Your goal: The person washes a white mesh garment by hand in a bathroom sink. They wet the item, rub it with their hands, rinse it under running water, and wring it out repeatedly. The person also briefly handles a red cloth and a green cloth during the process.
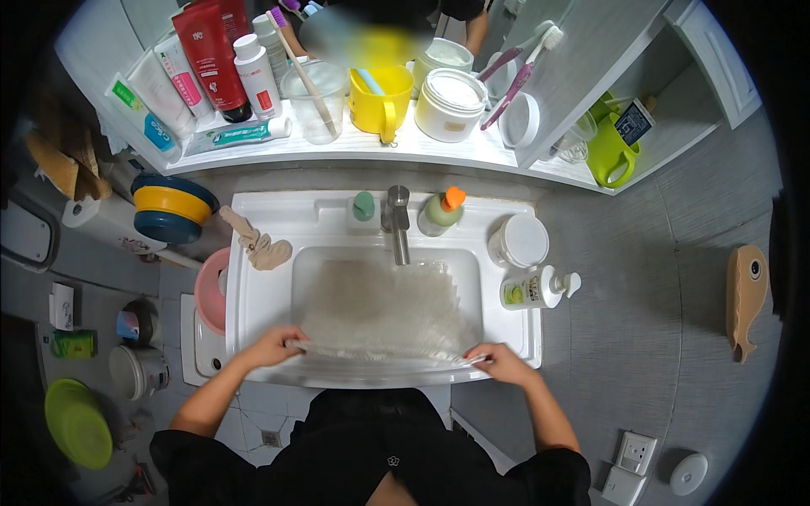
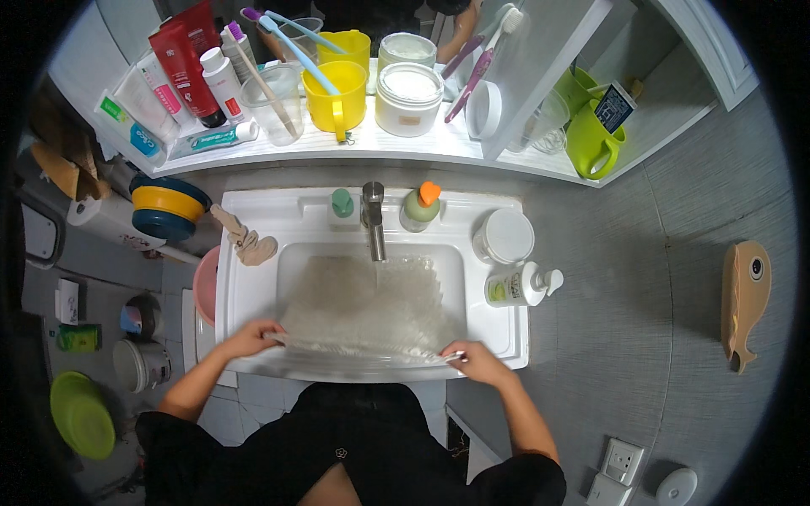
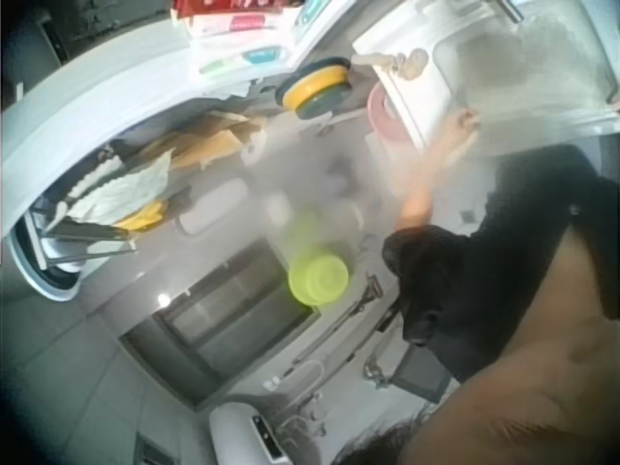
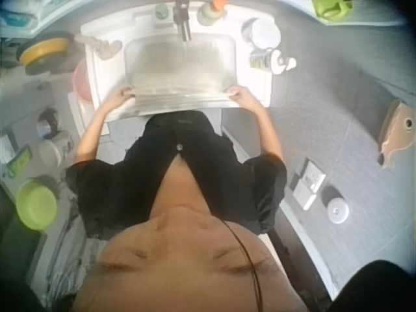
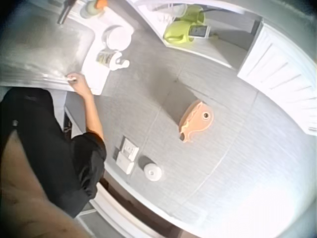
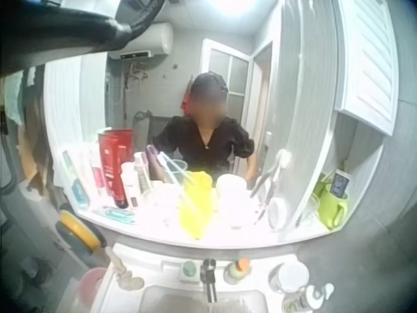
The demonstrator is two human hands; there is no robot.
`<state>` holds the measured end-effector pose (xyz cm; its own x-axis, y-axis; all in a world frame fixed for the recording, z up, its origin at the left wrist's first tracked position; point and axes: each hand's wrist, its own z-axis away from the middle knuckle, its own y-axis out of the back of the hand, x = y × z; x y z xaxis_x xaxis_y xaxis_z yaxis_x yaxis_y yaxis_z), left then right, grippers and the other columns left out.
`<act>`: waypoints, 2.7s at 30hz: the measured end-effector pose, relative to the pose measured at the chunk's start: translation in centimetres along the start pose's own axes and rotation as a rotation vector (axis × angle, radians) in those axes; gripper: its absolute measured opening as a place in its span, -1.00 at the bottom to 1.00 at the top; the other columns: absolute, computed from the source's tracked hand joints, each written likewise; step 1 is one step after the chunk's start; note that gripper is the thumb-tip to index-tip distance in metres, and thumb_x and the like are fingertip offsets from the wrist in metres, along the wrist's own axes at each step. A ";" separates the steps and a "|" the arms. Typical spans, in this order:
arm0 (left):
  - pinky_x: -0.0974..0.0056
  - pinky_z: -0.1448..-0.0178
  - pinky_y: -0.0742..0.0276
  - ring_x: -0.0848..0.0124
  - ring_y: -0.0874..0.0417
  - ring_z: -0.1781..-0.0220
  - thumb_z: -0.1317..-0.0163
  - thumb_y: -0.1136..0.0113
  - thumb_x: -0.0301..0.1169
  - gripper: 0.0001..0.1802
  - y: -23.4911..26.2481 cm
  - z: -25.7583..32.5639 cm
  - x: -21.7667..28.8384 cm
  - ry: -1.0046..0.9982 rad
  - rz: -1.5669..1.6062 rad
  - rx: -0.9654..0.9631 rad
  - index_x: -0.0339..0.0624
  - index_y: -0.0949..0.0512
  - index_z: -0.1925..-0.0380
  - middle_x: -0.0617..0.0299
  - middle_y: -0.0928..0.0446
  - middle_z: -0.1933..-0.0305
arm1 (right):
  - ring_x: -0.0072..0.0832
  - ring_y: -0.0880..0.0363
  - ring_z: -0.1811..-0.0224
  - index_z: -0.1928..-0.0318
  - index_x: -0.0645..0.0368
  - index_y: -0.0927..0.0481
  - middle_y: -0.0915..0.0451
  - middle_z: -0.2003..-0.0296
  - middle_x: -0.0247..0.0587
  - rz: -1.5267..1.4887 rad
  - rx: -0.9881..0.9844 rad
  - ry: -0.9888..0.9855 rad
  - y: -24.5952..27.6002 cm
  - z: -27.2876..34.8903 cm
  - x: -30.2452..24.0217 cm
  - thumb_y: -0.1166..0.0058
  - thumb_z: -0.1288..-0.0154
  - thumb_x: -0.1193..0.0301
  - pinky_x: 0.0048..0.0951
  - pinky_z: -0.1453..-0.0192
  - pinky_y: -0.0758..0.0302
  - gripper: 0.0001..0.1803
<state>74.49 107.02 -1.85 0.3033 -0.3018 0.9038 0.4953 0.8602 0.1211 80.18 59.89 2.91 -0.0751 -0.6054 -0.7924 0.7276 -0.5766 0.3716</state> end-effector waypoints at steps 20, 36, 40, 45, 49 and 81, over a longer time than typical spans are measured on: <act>-0.20 -0.24 0.02 -0.03 -0.01 -0.31 -0.05 -0.05 -0.28 -0.42 -5.1 -14.3 -9.1 -0.152 -1.031 0.373 0.03 -0.25 -0.14 0.02 -0.04 -0.29 | 0.18 0.07 -0.25 -0.25 -0.18 -0.11 0.05 -0.28 -0.03 0.699 0.282 -0.178 -7.9 -17.3 5.1 -0.06 -0.07 0.16 0.29 -0.17 -0.02 -0.29; -0.33 -0.27 0.30 -0.03 -0.04 -0.27 -0.04 -0.06 -0.15 -0.45 -11.2 -21.5 -11.8 -0.200 -1.000 0.482 0.02 -0.31 -0.09 0.01 -0.13 -0.22 | 0.00 0.13 -0.32 -0.15 -0.07 -0.29 -0.02 -0.25 0.01 0.770 0.495 -0.037 -13.8 -23.3 11.6 0.05 -0.07 0.27 0.31 -0.24 0.30 -0.44; -0.33 -0.24 0.18 -0.01 -0.16 -0.20 -0.02 -0.06 -0.25 -0.58 -11.6 -21.7 -11.7 -0.224 -1.021 0.510 -0.02 -0.42 0.05 0.00 -0.22 -0.14 | 0.00 0.00 -0.27 -0.04 -0.01 -0.40 -0.14 -0.18 -0.01 0.891 0.362 -0.117 -13.7 -22.9 12.7 0.05 -0.08 0.25 0.24 -0.22 0.12 -0.55; -0.10 -0.16 -0.12 0.10 -0.40 0.06 0.01 -0.04 -0.35 -0.76 -10.1 -19.9 -11.4 -0.322 -0.724 0.616 -0.11 -0.55 0.31 0.06 -0.44 0.18 | -0.10 -0.29 -0.11 0.03 0.12 -0.44 -0.37 -0.01 0.01 0.367 0.145 -0.356 -6.6 -19.5 0.6 -0.01 -0.06 0.38 -0.13 -0.16 -0.23 -0.61; 0.10 -0.02 -0.33 0.06 -0.44 0.14 0.01 -0.04 -0.41 -0.82 -9.4 -15.9 -9.9 -0.018 -0.502 0.469 -0.13 -0.57 0.39 0.03 -0.48 0.22 | -0.14 -0.30 -0.09 -0.04 0.25 -0.35 -0.34 -0.03 -0.02 0.444 0.705 0.372 -2.3 -16.4 -8.2 0.03 -0.02 0.51 -0.22 -0.14 -0.26 -0.52; 0.39 0.30 -0.41 0.46 -0.51 0.37 -0.13 -0.02 -0.35 -0.77 -6.8 -15.3 -13.0 0.458 0.582 0.785 -0.17 -0.46 0.21 0.25 -0.50 0.31 | 0.02 -0.53 0.29 0.16 0.38 -0.45 -0.53 0.35 0.21 0.144 0.407 -0.236 -21.3 -32.8 15.0 -0.02 -0.06 0.23 -0.16 0.24 -0.44 -0.55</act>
<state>79.66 98.85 -20.74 0.6799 0.2532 0.6882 -0.4338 0.8956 0.0990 85.95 81.06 -32.76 -0.1803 -0.7753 -0.6052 0.4199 -0.6171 0.6655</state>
